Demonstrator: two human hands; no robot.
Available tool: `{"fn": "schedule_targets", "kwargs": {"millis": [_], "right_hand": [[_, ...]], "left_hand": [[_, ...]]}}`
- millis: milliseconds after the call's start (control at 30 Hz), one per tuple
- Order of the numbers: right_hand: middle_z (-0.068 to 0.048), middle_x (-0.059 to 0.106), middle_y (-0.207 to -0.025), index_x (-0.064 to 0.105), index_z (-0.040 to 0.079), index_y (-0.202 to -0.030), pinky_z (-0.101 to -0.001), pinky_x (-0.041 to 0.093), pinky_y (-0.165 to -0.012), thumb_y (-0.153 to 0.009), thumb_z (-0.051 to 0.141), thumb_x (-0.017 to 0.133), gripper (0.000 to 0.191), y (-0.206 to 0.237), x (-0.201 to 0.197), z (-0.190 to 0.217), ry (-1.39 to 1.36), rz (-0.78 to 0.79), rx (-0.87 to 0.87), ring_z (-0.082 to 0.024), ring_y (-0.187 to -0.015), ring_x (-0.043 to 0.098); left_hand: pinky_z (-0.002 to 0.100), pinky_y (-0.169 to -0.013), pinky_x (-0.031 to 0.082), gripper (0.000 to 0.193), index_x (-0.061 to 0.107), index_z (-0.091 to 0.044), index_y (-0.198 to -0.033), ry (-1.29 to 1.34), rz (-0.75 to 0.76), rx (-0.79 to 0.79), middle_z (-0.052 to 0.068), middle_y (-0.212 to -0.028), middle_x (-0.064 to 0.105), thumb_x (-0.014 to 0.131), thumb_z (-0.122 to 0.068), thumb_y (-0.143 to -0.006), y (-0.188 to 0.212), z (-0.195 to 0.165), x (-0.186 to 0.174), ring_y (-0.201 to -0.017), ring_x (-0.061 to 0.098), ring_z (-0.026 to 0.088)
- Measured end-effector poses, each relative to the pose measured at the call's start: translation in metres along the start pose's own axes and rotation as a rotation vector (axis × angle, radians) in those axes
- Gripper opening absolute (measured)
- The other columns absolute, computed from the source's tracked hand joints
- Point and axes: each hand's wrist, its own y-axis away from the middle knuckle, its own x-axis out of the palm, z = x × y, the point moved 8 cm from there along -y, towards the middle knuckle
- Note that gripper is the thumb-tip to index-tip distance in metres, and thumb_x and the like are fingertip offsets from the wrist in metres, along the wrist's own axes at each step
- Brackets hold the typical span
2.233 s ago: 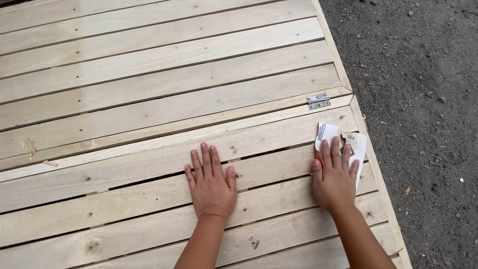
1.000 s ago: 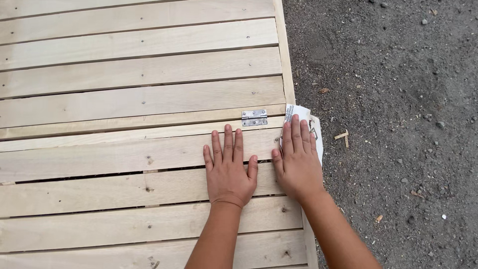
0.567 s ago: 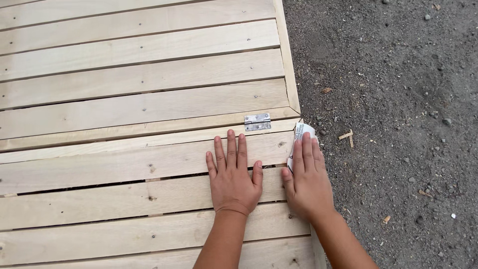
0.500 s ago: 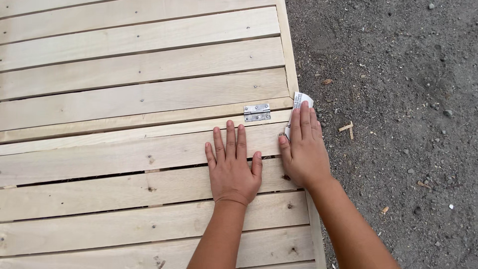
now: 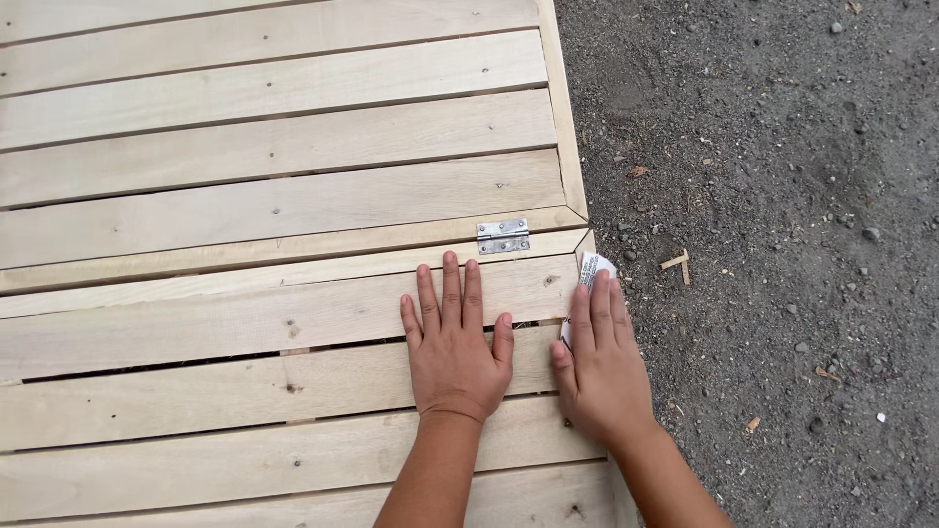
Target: The person sands the slatted wooden surfaces of a hinged wooden panel using a sheet of P80 sandpaper held by hand. They rub the sandpaper back and forth across the planks, working from one section to another and continuing along the panel edges near the hinge.
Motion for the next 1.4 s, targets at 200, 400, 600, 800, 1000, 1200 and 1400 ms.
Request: {"fn": "schedule_targets", "kwargs": {"millis": [200,400,600,800,1000,1200,1400], "right_hand": [[-0.030,0.017,-0.166,0.026,-0.008,-0.157,-0.0512,0.013,-0.123,-0.106,0.041,0.032,0.071,-0.040,-0.010,0.008,0.065,0.060,-0.019,-0.045,-0.154,0.015],[-0.026,0.020,-0.164,0.028,-0.004,-0.155,-0.0527,0.012,-0.121,-0.103,0.046,0.031,0.071,0.013,-0.033,0.047,0.061,0.078,-0.087,-0.039,-0.154,0.016],[-0.027,0.021,-0.166,0.029,-0.006,-0.156,-0.0530,0.010,-0.124,-0.106,0.044,0.030,0.071,-0.034,-0.010,0.035,0.076,0.089,-0.046,-0.039,-0.156,0.015],[-0.026,0.017,-0.164,0.033,0.016,-0.155,-0.0535,0.008,-0.121,-0.105,0.048,0.028,0.060,0.001,-0.032,0.050,0.211,-0.041,-0.143,-0.041,-0.153,0.012],[-0.026,0.018,-0.167,0.028,-0.004,-0.157,-0.0522,0.009,-0.124,-0.107,0.043,0.028,0.068,-0.037,-0.007,0.024,0.120,0.070,-0.001,-0.039,-0.156,0.013],[-0.026,0.020,-0.164,0.029,-0.005,-0.153,-0.0517,0.012,-0.123,-0.104,0.044,0.030,0.070,0.039,-0.025,0.041,0.079,0.085,-0.069,-0.041,-0.154,0.016],[-0.029,0.019,-0.165,0.031,-0.002,-0.157,-0.0514,0.014,-0.124,-0.105,0.044,0.034,0.069,-0.046,-0.001,0.008,0.100,0.044,0.036,-0.043,-0.154,0.016]], "left_hand": [[0.052,-0.122,0.003,0.072,0.020,-0.016,-0.160,-0.008,0.038,-0.009,0.007,-0.169,0.009,0.027,-0.054,-0.100,-0.002,0.000,-0.004,-0.155,0.004,0.033],[0.052,-0.123,0.003,0.071,0.021,-0.017,-0.161,0.021,-0.005,-0.007,0.007,-0.170,0.010,0.029,-0.053,-0.101,-0.006,0.001,-0.013,-0.155,0.006,0.033],[0.053,-0.123,0.003,0.071,0.020,-0.017,-0.161,0.006,0.062,-0.017,0.006,-0.170,0.008,0.029,-0.054,-0.100,0.001,0.002,-0.005,-0.155,0.004,0.032],[0.051,-0.122,0.003,0.072,0.019,-0.017,-0.161,0.018,-0.012,-0.007,0.006,-0.170,0.009,0.029,-0.054,-0.100,-0.003,0.000,-0.009,-0.155,0.003,0.031],[0.052,-0.123,0.003,0.072,0.020,-0.017,-0.161,0.012,0.032,-0.009,0.006,-0.169,0.009,0.029,-0.054,-0.100,0.000,0.001,-0.006,-0.155,0.004,0.032],[0.052,-0.123,0.004,0.071,0.022,-0.016,-0.161,0.022,0.013,-0.013,0.007,-0.170,0.010,0.029,-0.053,-0.101,-0.001,0.001,-0.011,-0.156,0.005,0.032],[0.053,-0.122,0.003,0.071,0.022,-0.016,-0.161,0.018,0.034,-0.013,0.007,-0.169,0.010,0.029,-0.054,-0.100,-0.001,0.001,-0.006,-0.155,0.005,0.032]]}}
